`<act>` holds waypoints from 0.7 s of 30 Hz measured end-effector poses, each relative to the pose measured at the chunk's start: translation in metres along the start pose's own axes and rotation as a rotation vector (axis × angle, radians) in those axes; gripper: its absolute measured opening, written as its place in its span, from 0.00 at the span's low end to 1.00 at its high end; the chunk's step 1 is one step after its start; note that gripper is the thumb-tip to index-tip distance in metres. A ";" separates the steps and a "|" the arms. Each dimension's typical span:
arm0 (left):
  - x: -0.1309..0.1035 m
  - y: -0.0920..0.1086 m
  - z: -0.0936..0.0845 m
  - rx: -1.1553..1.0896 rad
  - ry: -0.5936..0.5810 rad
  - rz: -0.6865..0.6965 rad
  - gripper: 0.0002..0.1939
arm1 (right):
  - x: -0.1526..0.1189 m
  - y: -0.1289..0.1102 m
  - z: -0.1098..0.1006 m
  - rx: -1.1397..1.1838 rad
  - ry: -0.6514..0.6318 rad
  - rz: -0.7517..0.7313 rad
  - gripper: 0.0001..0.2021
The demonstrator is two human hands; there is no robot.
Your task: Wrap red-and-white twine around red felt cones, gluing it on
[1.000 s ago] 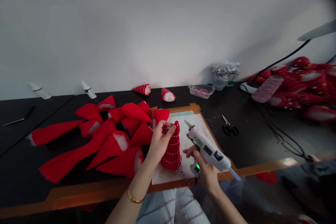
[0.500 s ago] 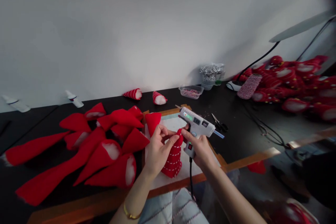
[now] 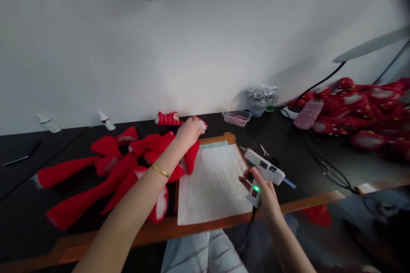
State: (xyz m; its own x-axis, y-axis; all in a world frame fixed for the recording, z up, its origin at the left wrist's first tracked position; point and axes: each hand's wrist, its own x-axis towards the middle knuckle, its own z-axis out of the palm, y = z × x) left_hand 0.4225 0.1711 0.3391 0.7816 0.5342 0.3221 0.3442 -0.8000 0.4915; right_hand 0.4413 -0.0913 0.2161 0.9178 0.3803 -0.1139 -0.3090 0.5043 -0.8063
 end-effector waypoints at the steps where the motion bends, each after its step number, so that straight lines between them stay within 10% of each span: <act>1: -0.011 -0.007 0.011 0.027 -0.066 -0.072 0.21 | -0.001 0.002 -0.002 -0.013 -0.008 0.010 0.16; 6: -0.043 -0.027 0.040 -0.078 -0.231 -0.211 0.29 | -0.010 0.008 -0.008 -0.112 -0.094 0.012 0.16; 11: -0.077 -0.002 0.041 -0.479 -0.443 -0.259 0.27 | -0.024 0.012 -0.008 -0.386 -0.113 -0.120 0.17; 17: -0.142 0.018 0.052 -1.098 -0.749 -0.700 0.24 | -0.026 0.015 0.009 -0.508 -0.156 -0.261 0.16; 21: -0.167 0.014 0.039 -0.710 -0.400 -0.366 0.21 | -0.015 0.014 0.011 -0.473 -0.175 -0.250 0.17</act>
State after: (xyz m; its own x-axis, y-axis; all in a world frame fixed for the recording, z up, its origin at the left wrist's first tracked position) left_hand 0.3171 0.0600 0.2611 0.8551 0.4807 -0.1943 0.3079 -0.1692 0.9363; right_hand 0.4199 -0.0811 0.2132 0.8815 0.4368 0.1795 0.0950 0.2085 -0.9734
